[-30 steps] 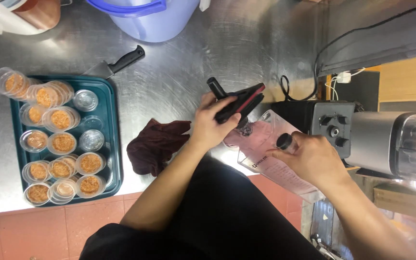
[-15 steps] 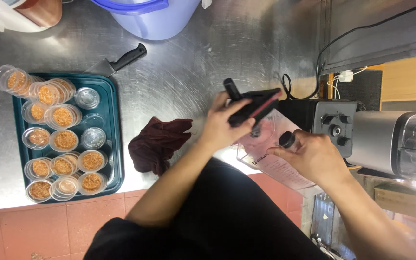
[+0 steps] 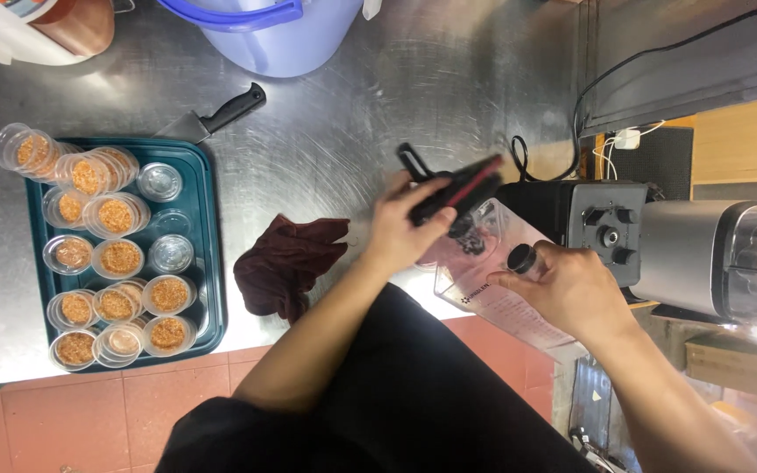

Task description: Preparing small topping cups and blending a smoothie in a commercial kitchen setting.

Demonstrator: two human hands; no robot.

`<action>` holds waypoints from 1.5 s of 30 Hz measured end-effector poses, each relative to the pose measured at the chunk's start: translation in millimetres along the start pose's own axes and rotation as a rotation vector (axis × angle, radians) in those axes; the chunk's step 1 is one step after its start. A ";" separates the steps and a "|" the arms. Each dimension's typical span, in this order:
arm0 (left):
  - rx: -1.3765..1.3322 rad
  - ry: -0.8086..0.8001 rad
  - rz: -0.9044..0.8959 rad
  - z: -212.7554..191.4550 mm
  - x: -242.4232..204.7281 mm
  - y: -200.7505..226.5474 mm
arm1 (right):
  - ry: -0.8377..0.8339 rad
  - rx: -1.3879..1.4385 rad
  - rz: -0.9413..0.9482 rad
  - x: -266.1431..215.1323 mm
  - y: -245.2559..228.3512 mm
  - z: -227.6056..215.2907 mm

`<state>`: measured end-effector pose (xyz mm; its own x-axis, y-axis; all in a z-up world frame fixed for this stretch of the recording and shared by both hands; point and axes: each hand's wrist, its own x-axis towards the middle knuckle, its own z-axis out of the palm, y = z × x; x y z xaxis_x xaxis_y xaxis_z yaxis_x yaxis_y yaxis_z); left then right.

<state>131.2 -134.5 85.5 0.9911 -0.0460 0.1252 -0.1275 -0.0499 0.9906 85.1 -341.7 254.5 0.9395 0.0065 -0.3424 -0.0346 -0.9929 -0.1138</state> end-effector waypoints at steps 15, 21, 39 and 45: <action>0.106 0.034 0.265 -4.1 1.2 4.2 | -0.023 0.012 0.045 -0.4 -3.6 -2.9; 0.035 -0.003 0.042 9.6 -5.2 5.6 | -0.023 -0.019 -0.004 0.0 -0.8 0.5; 0.076 -0.035 0.143 -1.4 -2.8 16.1 | -0.007 -0.010 0.070 -7.5 6.1 0.4; 0.127 -0.115 0.261 1.8 -7.0 15.0 | 0.024 0.071 0.048 -12.3 14.4 8.2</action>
<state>122.3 -136.6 99.4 0.9141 -0.1863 0.3602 -0.3883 -0.1458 0.9099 70.3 -355.1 249.4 0.9439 -0.0448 -0.3271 -0.1033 -0.9811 -0.1638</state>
